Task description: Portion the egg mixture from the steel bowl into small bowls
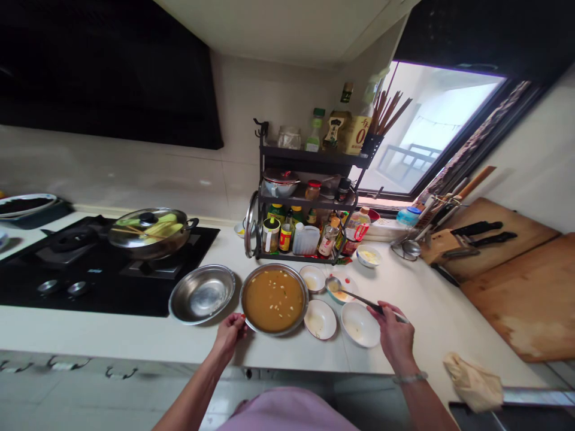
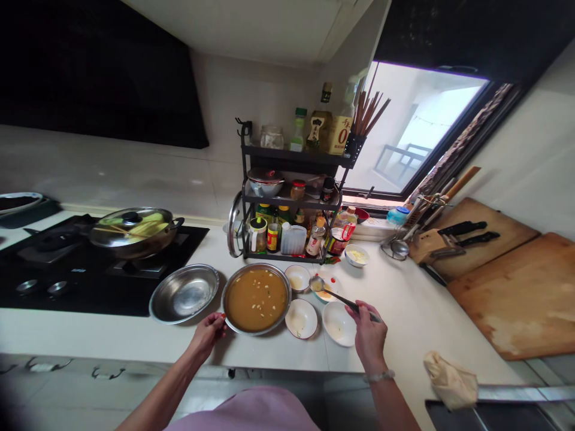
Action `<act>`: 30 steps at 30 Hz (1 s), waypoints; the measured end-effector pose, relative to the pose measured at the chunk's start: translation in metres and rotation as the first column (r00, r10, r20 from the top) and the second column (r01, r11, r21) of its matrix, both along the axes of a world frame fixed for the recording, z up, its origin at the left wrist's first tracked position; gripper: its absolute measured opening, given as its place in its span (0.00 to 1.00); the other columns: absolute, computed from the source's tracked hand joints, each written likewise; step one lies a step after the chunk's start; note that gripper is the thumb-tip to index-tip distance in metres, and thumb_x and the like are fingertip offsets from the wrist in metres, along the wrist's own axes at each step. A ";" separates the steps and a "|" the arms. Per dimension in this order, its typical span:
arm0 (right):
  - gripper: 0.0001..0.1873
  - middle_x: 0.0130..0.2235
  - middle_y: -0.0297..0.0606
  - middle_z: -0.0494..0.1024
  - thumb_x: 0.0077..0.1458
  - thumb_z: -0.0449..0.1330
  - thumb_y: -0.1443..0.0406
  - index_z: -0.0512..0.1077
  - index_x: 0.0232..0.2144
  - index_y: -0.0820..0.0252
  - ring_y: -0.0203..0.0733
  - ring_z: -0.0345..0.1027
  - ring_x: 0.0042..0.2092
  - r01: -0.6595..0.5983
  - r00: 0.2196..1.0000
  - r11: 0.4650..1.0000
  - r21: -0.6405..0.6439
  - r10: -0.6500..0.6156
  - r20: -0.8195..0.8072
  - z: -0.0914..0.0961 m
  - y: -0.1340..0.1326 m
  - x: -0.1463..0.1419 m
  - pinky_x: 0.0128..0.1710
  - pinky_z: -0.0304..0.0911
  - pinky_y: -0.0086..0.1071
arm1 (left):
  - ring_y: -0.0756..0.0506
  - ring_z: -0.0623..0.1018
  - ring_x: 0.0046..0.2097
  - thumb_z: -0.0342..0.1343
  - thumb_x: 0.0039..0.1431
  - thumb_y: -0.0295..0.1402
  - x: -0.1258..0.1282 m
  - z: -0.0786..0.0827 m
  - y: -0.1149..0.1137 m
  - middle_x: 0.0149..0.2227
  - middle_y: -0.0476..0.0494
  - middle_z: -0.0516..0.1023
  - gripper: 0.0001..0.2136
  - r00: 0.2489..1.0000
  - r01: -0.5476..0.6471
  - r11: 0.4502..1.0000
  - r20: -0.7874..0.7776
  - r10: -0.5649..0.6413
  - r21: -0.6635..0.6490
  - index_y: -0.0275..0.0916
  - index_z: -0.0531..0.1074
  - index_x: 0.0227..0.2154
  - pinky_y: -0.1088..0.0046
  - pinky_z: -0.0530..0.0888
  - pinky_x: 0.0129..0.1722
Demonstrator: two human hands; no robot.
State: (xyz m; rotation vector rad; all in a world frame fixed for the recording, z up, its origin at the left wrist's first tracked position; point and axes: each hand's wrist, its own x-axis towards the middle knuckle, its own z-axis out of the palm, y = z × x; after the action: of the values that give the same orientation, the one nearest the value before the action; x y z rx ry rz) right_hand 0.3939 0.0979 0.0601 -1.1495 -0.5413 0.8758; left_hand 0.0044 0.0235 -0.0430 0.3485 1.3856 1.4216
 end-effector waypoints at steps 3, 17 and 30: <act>0.16 0.29 0.35 0.77 0.36 0.70 0.59 0.73 0.25 0.65 0.39 0.75 0.28 -0.076 0.997 0.997 0.022 0.076 0.021 0.011 -0.005 -0.017 0.36 0.74 0.32 | 0.53 0.67 0.19 0.67 0.31 0.40 0.000 0.001 0.000 0.16 0.53 0.69 0.17 1.000 -0.002 1.000 -0.001 0.002 -0.008 0.37 0.67 0.22 0.78 0.65 0.20; 0.13 0.37 0.42 0.79 0.57 0.55 0.58 0.74 0.38 0.57 0.43 0.75 0.37 -0.581 0.590 0.813 0.017 0.407 0.697 0.016 -0.052 -0.096 0.36 0.71 0.34 | 0.52 0.69 0.20 0.66 0.32 0.39 0.001 0.001 -0.001 0.17 0.53 0.69 0.16 1.000 -0.015 1.000 -0.021 0.015 0.002 0.37 0.67 0.22 0.77 0.66 0.21; 0.15 0.34 0.41 0.79 0.54 0.56 0.54 0.72 0.36 0.58 0.46 0.75 0.36 -0.255 0.681 0.967 0.002 0.178 0.710 0.003 -0.011 -0.017 0.38 0.69 0.37 | 0.52 0.68 0.19 0.66 0.30 0.40 0.001 0.005 -0.001 0.16 0.53 0.68 0.17 1.000 0.003 1.000 -0.015 -0.003 -0.008 0.37 0.67 0.22 0.77 0.65 0.20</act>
State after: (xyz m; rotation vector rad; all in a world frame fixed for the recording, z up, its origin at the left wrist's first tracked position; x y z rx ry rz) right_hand 0.3765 0.0874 0.0627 -1.3334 -1.3742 0.5621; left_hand 0.0051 0.0225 -0.0377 0.3571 1.4022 1.4131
